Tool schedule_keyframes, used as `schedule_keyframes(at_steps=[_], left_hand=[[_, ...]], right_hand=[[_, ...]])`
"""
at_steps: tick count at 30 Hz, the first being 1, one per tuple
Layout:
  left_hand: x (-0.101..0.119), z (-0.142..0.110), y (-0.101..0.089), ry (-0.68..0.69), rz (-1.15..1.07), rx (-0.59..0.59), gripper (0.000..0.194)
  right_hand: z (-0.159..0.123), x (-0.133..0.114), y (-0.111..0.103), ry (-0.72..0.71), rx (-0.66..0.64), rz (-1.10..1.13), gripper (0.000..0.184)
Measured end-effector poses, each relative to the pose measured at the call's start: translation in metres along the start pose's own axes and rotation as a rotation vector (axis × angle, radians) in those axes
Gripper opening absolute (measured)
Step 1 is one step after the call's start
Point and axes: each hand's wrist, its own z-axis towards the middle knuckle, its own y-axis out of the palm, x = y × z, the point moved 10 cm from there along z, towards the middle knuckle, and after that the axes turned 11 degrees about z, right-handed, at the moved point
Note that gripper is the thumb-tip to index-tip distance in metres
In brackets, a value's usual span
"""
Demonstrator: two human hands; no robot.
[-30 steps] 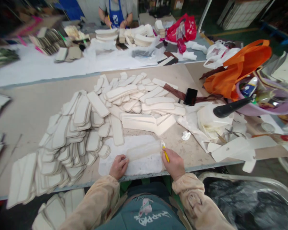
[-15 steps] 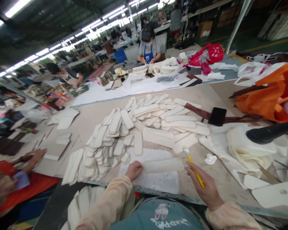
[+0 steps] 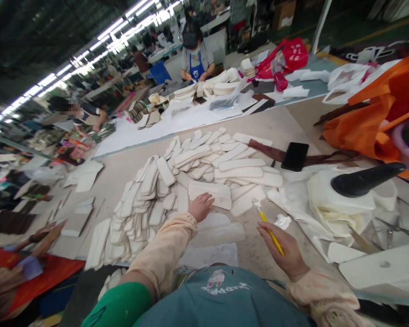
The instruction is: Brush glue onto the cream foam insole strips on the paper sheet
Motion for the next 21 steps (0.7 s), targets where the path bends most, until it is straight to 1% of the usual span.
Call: schedule_keyframes(at_steps=[4, 9, 14, 17, 21], left_hand=[[-0.001, 0.013, 0.022, 0.02, 0.03, -0.098, 0.045], [-0.007, 0.019, 0.035, 0.018, 0.038, -0.12, 0.045], [-0.01, 0.025, 0.037, 0.07, 0.048, -0.143, 0.036], [-0.01, 0.029, 0.035, 0.086, 0.054, -0.162, 0.031], [-0.008, 0.032, 0.035, 0.083, 0.039, -0.219, 0.032]], right_hand=[[0.014, 0.009, -0.001, -0.013, 0.01, 0.006, 0.024], [0.022, 0.025, 0.007, -0.018, -0.017, 0.001, 0.023], [0.033, 0.032, 0.014, -0.044, -0.061, 0.011, 0.023], [0.042, 0.037, 0.013, -0.002, -0.056, 0.023, 0.022], [0.046, 0.048, 0.009, 0.064, -0.042, 0.024, 0.023]])
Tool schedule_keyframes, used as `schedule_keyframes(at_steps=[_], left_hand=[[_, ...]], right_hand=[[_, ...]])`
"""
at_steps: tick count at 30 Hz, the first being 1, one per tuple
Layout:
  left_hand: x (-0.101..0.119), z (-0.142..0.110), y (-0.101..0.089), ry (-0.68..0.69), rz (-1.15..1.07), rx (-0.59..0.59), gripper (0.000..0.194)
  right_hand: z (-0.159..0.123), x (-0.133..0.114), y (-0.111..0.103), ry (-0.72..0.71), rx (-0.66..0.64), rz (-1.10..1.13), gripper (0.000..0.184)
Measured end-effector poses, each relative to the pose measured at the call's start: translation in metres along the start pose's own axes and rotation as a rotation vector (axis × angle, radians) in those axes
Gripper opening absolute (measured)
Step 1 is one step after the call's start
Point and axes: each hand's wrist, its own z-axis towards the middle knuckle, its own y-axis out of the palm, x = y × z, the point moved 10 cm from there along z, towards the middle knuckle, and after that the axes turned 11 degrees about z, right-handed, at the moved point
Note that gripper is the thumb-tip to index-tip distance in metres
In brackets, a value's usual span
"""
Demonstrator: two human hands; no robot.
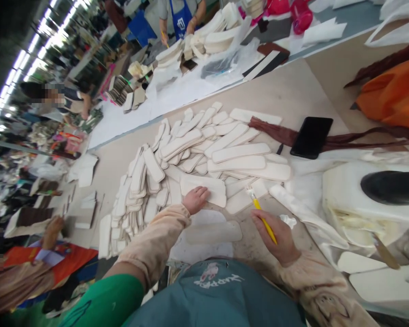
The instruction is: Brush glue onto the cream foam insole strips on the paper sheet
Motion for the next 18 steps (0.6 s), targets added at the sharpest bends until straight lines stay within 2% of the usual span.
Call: schedule_keyframes(at_steps=[6, 11, 18], left_hand=[[-0.001, -0.004, 0.002, 0.031, -0.052, -0.014, 0.038], [-0.007, -0.007, 0.008, 0.065, -0.023, -0.027, 0.031], [-0.007, -0.007, 0.008, 0.029, 0.017, -0.024, 0.021]], right_hand=[[0.0, 0.016, -0.003, 0.064, -0.034, 0.025, 0.025], [0.007, 0.004, -0.007, -0.036, -0.022, 0.057, 0.026], [0.005, -0.003, -0.009, -0.071, -0.035, 0.053, 0.028]])
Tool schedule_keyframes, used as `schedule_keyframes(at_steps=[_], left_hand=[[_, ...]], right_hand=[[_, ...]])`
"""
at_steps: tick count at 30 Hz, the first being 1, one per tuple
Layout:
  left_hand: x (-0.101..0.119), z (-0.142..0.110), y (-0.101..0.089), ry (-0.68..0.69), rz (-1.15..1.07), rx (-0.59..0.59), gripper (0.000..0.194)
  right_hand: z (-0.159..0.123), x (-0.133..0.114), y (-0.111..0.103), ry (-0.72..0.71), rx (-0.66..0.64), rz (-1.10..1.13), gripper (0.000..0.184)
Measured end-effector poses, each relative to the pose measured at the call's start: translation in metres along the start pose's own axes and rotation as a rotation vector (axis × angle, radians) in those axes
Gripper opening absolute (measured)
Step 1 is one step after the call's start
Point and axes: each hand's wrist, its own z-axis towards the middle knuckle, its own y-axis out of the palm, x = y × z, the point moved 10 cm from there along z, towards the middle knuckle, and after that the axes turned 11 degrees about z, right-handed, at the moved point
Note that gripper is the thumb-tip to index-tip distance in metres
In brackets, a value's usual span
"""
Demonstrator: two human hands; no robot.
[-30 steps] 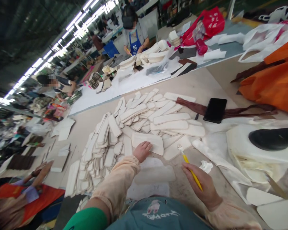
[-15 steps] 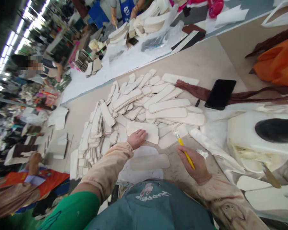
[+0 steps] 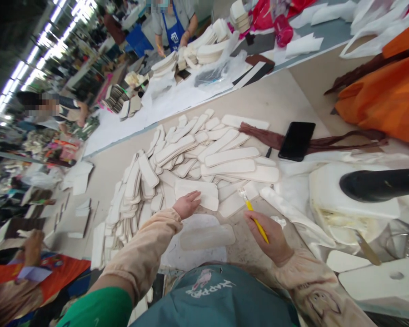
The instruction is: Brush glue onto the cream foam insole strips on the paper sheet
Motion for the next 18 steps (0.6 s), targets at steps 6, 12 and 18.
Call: schedule_keyframes(at_steps=[6, 12, 18], left_hand=[[-0.01, -0.008, -0.049, -0.146, 0.039, 0.233, 0.011], [-0.006, -0.033, -0.106, -0.141, -0.039, 0.271, 0.012], [0.011, -0.068, -0.129, -0.2, -0.003, 0.364, 0.012]], right_hand=[[0.001, -0.007, -0.003, -0.028, 0.021, 0.01, 0.026], [0.011, -0.027, 0.007, -0.052, 0.049, 0.039, 0.026], [0.023, -0.058, 0.04, -0.038, 0.029, 0.126, 0.033]])
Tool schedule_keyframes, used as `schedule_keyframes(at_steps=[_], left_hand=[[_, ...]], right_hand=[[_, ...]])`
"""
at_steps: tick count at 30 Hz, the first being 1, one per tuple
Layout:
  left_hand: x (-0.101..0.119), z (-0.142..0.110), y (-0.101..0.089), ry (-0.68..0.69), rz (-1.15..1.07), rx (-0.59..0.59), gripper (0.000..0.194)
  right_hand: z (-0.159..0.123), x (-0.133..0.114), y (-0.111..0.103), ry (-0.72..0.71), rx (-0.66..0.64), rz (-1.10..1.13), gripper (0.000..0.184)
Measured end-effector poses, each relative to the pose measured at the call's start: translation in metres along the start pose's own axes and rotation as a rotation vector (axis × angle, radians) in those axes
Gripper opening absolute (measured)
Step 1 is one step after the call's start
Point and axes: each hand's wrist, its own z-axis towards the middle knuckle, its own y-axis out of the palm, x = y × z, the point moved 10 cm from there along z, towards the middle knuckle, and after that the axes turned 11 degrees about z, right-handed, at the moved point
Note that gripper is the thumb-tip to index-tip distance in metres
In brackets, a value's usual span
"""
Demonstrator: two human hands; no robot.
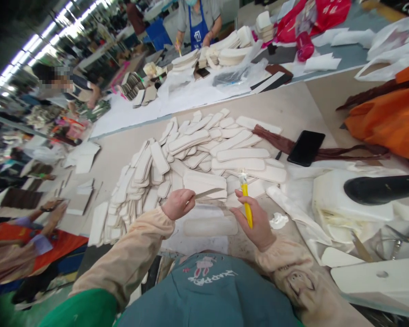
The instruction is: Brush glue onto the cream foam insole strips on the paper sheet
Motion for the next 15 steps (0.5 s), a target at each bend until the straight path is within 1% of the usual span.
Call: schedule_keyframes(at_steps=[2, 5, 8, 10, 13, 15], left_hand=[[-0.005, -0.006, -0.001, -0.057, 0.026, 0.062, 0.012], [-0.015, -0.009, 0.0, -0.102, 0.02, 0.136, 0.013], [-0.034, -0.006, -0.005, -0.154, -0.04, 0.194, 0.013], [-0.057, -0.005, -0.014, -0.245, -0.097, 0.239, 0.014], [-0.101, -0.015, -0.035, -0.438, -0.208, 0.353, 0.015], [-0.119, -0.025, -0.046, -0.498, -0.297, 0.397, 0.015]], right_hand=[[0.003, 0.004, 0.017, 0.053, 0.0, 0.079, 0.036], [0.01, 0.02, 0.043, 0.128, 0.024, 0.198, 0.041], [0.026, 0.028, 0.064, 0.121, 0.039, 0.171, 0.04], [0.038, 0.021, 0.073, 0.055, 0.041, 0.089, 0.036], [0.052, -0.002, 0.077, -0.058, 0.062, -0.005, 0.031], [0.055, -0.016, 0.077, -0.057, 0.074, 0.022, 0.031]])
